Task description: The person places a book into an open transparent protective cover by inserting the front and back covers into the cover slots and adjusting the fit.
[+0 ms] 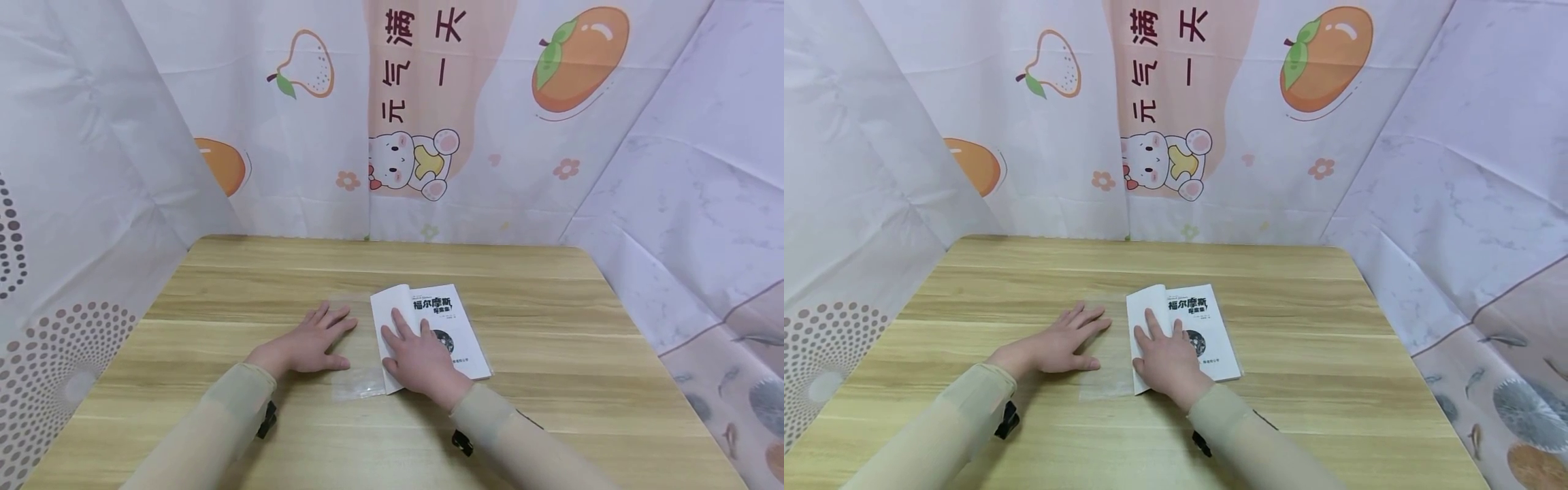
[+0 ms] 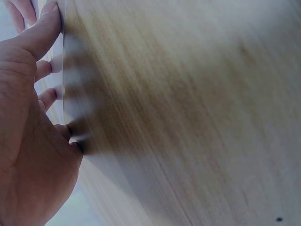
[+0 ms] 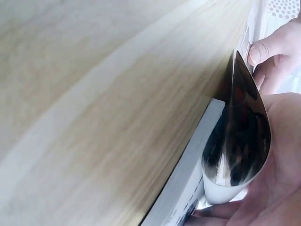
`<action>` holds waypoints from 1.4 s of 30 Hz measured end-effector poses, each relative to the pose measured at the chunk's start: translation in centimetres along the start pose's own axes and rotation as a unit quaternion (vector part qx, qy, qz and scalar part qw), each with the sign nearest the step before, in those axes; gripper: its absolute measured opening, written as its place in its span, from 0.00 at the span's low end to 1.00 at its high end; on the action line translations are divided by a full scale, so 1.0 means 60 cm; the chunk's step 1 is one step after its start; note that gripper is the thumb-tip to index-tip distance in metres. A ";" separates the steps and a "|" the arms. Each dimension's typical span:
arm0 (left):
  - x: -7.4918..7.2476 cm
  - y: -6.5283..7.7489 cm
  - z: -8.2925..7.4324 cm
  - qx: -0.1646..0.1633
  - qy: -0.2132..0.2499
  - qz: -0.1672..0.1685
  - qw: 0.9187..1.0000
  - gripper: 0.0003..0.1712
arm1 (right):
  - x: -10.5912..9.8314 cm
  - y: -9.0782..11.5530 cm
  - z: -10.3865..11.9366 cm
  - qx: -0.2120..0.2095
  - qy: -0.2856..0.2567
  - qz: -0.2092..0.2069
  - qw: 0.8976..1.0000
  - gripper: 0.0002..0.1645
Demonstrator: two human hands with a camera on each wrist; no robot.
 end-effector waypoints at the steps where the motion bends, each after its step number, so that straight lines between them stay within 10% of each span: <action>1: 0.000 0.000 0.000 0.000 -0.001 0.001 1.000 0.46 | 0.001 0.000 -0.001 -0.002 0.003 0.002 1.000 0.35; 42: -0.012 -0.001 -0.020 0.018 -0.017 0.000 1.000 0.44 | -0.003 0.004 -0.006 -0.018 -0.002 0.020 1.000 0.35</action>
Point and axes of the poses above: each hand's wrist, its own y-axis away from the middle knuckle, its own x-axis out of the palm, z = x × y, the point moved 1 cm from there along -y, towards the middle knuckle, and after that the axes turned 11 degrees about z, right-handed, at the moved point
